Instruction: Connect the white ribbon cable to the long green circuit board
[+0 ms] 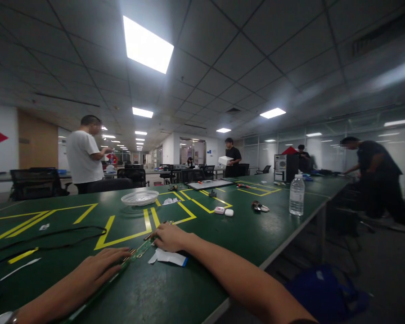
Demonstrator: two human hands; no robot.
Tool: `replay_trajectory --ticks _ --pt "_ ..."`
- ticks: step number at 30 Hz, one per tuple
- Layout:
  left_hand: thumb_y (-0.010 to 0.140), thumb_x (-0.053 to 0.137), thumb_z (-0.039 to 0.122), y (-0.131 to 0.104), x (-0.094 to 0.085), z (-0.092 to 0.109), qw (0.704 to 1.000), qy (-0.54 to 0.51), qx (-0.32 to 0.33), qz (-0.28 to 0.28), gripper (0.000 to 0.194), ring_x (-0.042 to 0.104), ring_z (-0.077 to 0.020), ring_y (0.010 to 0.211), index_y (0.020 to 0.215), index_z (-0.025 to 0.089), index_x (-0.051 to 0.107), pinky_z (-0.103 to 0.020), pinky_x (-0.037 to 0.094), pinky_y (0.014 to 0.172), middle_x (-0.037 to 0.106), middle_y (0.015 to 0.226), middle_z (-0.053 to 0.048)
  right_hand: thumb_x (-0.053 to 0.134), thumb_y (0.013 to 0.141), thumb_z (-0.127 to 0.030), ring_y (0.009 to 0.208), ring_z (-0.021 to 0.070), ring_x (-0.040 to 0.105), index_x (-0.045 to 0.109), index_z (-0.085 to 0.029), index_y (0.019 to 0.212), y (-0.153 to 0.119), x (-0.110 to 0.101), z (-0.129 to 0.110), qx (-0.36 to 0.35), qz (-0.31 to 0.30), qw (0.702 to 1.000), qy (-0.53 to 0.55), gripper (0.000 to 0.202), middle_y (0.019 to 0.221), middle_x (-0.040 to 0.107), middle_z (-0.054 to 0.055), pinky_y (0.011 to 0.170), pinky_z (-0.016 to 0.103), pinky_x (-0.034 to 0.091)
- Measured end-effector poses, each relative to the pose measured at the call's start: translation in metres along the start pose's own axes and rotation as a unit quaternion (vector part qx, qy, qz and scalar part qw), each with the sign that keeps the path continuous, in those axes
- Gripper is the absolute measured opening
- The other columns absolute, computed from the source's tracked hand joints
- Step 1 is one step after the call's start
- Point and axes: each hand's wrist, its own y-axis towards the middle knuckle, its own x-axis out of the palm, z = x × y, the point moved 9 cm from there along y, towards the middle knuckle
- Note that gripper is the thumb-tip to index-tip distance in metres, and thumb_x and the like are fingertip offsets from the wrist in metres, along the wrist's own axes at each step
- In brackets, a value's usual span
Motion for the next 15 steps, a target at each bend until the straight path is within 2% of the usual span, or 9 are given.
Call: replay_trajectory --ticks 2,4,11,15 --pt "0.096 0.039 0.056 -0.002 0.014 0.000 0.997 -0.020 0.004 -0.073 0.046 0.058 -0.0247 0.124 0.132 0.037 0.061 -0.037 0.047 0.106 0.059 0.138 0.004 0.051 0.095 -0.034 0.105 0.0287 0.063 0.064 -0.016 0.124 0.001 0.003 0.001 -0.001 -0.005 1.000 0.001 0.036 0.113 0.066 0.014 0.093 0.044 0.050" --pt "0.098 0.036 0.055 -0.004 0.021 -0.006 0.994 -0.030 -0.006 -0.102 0.047 0.054 -0.0249 0.129 0.137 0.038 0.056 -0.039 0.044 0.108 0.054 0.142 0.004 0.050 0.097 -0.036 0.110 0.0296 0.061 0.061 -0.020 0.130 0.001 0.006 0.003 0.005 -0.020 1.000 0.006 0.039 0.118 0.065 0.013 0.096 0.047 0.049" --pt "0.095 0.041 0.057 -0.004 0.026 -0.021 0.995 -0.057 -0.004 -0.077 0.047 0.052 -0.0291 0.130 0.136 0.038 0.057 -0.045 0.044 0.109 0.055 0.142 0.003 0.048 0.098 -0.040 0.121 0.0320 0.055 0.058 -0.028 0.132 0.001 0.018 0.013 0.032 -0.065 0.995 0.064 0.038 0.131 0.058 0.012 0.097 0.052 0.047" --pt "0.094 0.042 0.057 -0.001 0.029 -0.019 0.994 -0.047 0.003 -0.097 0.048 0.054 -0.0273 0.128 0.134 0.037 0.059 -0.040 0.047 0.106 0.057 0.140 0.003 0.051 0.096 -0.044 0.124 0.0325 0.053 0.055 -0.029 0.135 0.003 0.025 0.018 0.046 -0.078 0.990 0.108 0.042 0.132 0.057 0.012 0.099 0.055 0.045"
